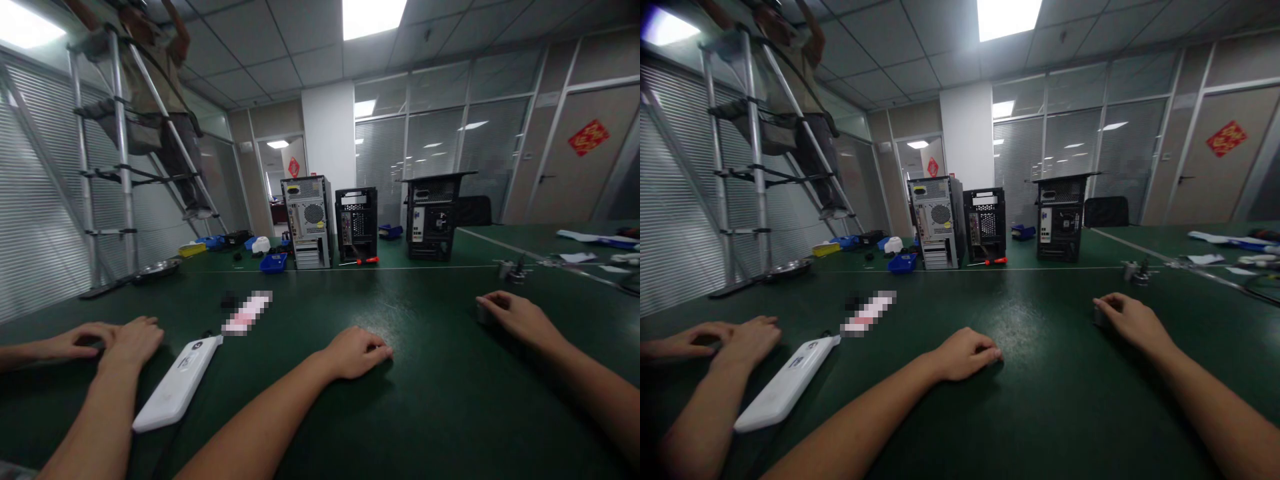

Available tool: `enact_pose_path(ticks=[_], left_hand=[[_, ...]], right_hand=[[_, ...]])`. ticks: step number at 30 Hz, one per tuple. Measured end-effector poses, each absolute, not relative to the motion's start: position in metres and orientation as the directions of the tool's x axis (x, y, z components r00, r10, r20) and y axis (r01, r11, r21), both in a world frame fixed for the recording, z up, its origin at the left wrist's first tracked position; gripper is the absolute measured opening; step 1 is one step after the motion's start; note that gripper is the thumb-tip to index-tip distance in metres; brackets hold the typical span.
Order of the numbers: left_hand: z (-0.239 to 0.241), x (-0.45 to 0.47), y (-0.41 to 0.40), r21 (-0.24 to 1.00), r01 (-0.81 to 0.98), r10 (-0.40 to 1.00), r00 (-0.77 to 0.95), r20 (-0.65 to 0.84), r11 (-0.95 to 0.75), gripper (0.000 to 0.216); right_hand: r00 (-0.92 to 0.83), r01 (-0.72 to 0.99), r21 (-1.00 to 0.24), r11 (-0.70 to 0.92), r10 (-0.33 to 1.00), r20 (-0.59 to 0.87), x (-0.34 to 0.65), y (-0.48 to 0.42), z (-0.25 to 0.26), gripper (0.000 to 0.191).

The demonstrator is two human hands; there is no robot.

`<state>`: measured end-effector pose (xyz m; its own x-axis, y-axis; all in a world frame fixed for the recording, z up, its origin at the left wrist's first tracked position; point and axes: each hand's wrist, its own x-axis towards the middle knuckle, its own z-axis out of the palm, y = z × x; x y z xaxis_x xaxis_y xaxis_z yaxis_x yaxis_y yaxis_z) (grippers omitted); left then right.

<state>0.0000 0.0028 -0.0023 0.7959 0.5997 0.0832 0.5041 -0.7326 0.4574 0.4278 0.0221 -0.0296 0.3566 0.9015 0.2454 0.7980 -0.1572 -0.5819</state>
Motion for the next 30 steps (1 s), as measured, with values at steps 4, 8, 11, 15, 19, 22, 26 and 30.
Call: enact_pose_path(ticks=[4,8,11,15,19,22,26,30], left_hand=[[-0.004,-0.001,0.004,0.451,0.496,0.593,0.800,0.096,-0.742,0.039],[-0.004,-0.001,0.004,0.459,0.484,0.586,0.803,0.106,-0.745,0.040],[-0.003,-0.001,0.003,0.463,0.481,0.586,0.803,0.108,-0.744,0.040],[-0.001,-0.001,0.002,0.464,0.489,0.589,0.803,0.093,-0.739,0.041],[0.001,0.000,0.001,0.461,0.509,0.607,0.790,0.083,-0.727,0.041],[0.000,0.001,0.000,0.468,0.524,0.627,0.774,0.087,-0.712,0.042],[-0.002,0.002,0.001,0.478,0.515,0.630,0.769,0.108,-0.711,0.040],[-0.004,0.003,0.003,0.439,0.526,0.624,0.774,0.106,-0.728,0.037]], right_hand=[[0.206,0.841,-0.540,0.010,0.918,0.339,0.429,0.024,-0.039,0.048],[0.187,0.836,-0.549,0.002,0.939,0.288,0.433,0.025,-0.043,0.048],[0.189,0.816,-0.578,-0.016,0.952,0.241,0.427,0.021,-0.036,0.047],[0.044,0.778,-0.606,0.165,0.948,0.314,0.393,0.011,-0.018,0.045],[-0.178,0.790,-0.468,0.397,0.878,0.444,0.336,-0.003,0.000,0.044],[-0.387,0.778,-0.321,0.540,0.815,0.432,0.292,-0.018,0.008,0.042],[-0.564,0.727,-0.214,0.652,0.745,0.355,0.251,-0.037,0.008,0.038],[-0.655,0.660,-0.158,0.735,0.665,0.359,0.232,-0.042,-0.001,0.035]])
